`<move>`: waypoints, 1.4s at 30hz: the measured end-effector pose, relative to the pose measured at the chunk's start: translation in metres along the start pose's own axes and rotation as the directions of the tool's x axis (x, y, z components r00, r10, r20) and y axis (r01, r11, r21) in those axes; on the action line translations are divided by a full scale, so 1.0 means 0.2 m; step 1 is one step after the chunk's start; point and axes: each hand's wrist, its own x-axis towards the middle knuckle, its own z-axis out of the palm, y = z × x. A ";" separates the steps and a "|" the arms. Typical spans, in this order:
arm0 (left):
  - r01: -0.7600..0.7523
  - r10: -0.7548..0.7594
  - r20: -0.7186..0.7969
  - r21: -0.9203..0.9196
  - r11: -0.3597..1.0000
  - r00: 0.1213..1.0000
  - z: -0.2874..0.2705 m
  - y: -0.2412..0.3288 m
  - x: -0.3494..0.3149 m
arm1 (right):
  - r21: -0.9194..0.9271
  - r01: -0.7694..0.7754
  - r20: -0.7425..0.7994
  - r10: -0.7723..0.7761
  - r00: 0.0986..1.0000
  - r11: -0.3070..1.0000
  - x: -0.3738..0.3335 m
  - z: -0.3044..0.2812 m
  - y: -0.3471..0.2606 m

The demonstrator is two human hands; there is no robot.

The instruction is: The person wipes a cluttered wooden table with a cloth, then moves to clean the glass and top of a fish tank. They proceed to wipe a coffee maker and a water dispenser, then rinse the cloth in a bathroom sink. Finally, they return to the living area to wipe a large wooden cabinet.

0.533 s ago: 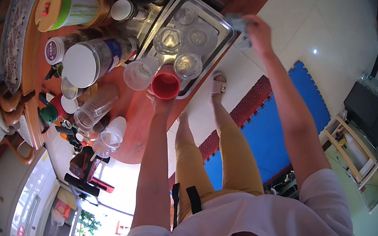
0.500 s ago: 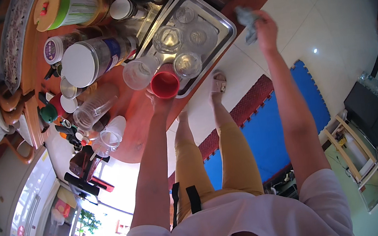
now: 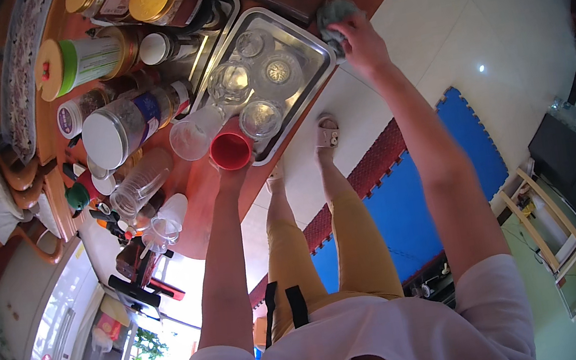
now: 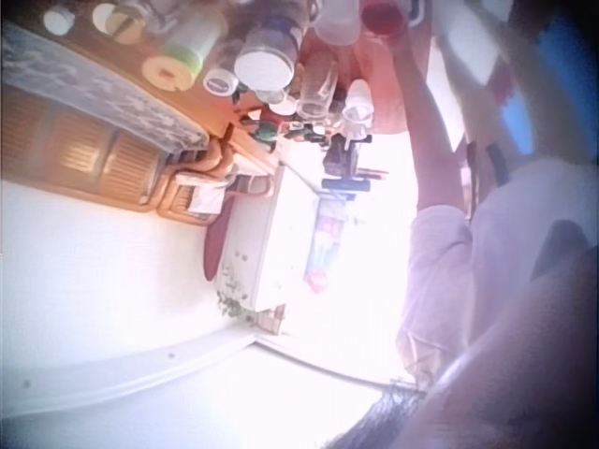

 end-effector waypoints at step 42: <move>-0.276 0.264 -0.099 -0.134 0.952 0.959 0.64 1.94 0.38 | 0.035 -0.045 0.084 0.042 0.996 0.998 0.54 -0.36 0.48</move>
